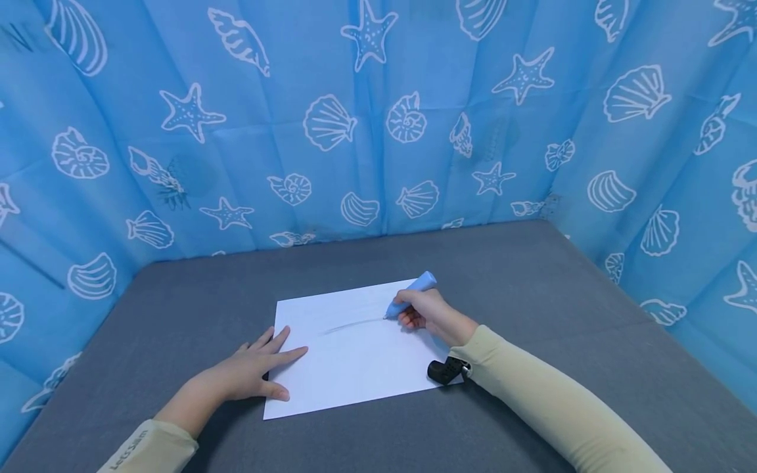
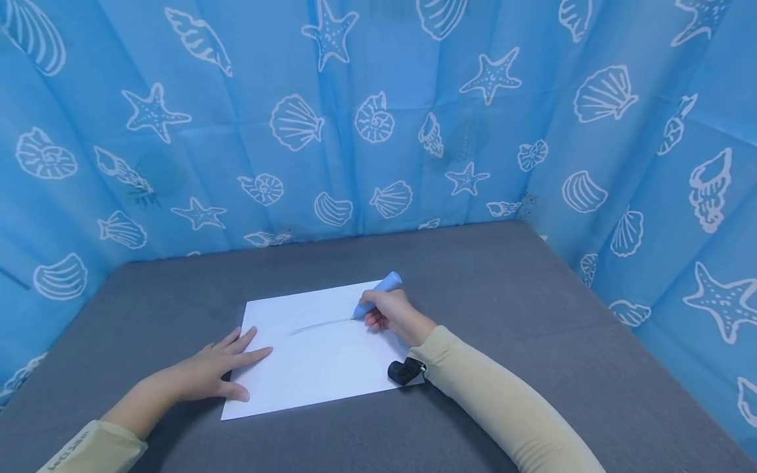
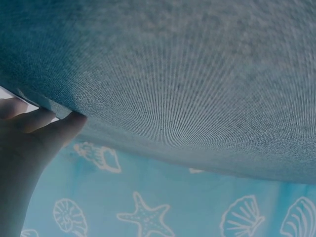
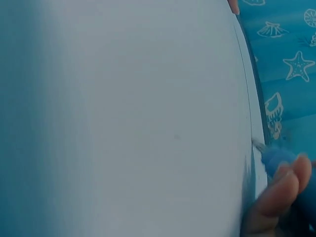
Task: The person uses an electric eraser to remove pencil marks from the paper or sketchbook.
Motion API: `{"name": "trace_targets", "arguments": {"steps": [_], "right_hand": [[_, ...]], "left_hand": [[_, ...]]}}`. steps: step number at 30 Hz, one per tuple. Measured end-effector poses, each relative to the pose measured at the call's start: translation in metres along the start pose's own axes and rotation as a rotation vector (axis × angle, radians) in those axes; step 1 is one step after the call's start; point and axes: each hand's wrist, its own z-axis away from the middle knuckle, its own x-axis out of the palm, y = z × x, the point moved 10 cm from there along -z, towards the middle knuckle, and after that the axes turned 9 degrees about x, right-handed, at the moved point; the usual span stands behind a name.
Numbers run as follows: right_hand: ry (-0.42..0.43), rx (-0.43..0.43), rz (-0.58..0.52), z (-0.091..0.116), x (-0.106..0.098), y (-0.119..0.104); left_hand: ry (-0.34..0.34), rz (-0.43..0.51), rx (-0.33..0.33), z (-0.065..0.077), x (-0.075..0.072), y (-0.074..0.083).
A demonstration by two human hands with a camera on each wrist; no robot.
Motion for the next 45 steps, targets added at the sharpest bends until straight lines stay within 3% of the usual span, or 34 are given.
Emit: {"name": "trace_targets", "arguments": {"steps": [23,31,45], "right_hand": [[-0.009,0.014,0.039,0.0007,-0.0036,0.0003],[-0.030,0.014,-0.043,0.0014,-0.0051,0.0023],[-0.008,-0.016,-0.021,0.0000,0.0021,-0.0012]], "left_hand": [[-0.002,-0.008,0.007,0.0008,0.0009,-0.0020],[-0.008,-0.001,0.008,0.0003,0.0001,0.0009],[-0.011,0.003,-0.005,0.0003,0.0006,-0.0011]]}}
